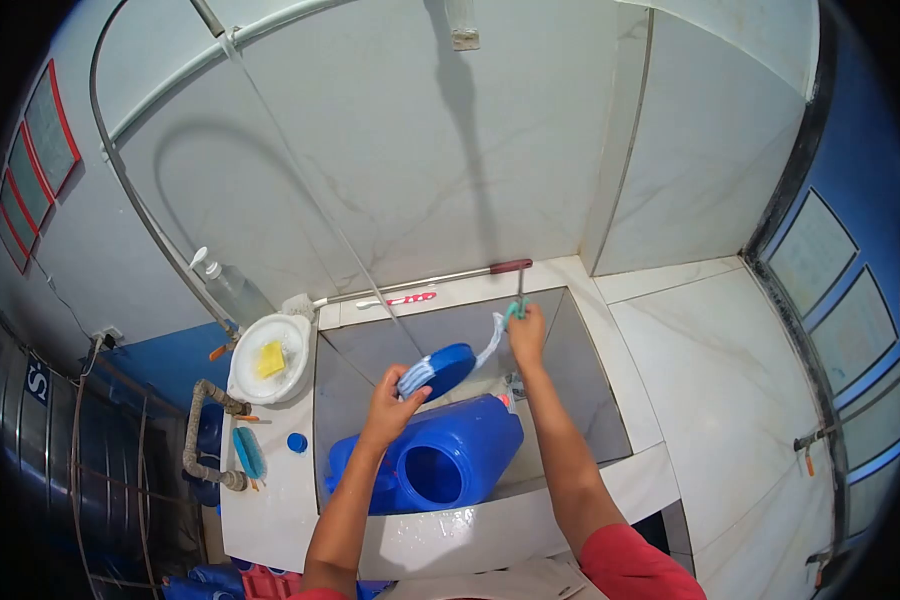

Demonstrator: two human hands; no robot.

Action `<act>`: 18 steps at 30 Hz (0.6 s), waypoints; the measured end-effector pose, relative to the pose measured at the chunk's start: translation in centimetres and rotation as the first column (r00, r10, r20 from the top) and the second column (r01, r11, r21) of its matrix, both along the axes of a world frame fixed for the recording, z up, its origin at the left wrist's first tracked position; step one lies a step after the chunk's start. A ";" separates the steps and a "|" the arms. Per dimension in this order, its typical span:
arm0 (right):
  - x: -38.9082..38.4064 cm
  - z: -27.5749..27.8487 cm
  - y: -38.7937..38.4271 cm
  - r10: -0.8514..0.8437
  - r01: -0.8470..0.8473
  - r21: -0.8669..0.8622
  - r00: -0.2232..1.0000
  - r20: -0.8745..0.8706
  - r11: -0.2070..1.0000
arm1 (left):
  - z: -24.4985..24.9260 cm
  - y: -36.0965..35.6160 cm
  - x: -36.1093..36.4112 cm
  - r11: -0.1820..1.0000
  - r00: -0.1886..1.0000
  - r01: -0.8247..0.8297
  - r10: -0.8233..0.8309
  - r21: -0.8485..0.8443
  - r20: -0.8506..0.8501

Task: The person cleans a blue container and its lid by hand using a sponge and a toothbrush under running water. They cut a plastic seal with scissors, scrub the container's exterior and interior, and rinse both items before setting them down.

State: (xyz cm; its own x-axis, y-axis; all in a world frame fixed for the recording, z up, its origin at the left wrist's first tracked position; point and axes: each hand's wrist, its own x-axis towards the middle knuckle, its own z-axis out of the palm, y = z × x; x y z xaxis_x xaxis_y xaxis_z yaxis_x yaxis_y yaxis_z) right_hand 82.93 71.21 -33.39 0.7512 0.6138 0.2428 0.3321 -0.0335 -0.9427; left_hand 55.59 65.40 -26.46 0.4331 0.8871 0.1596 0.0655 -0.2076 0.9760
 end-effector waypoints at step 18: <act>2.4 0.4 3.7 0.743 -0.422 -0.648 0.565 0.359 0.634 | 1.9 1.9 -11.7 0.929 0.833 -0.287 0.362 -0.233 0.419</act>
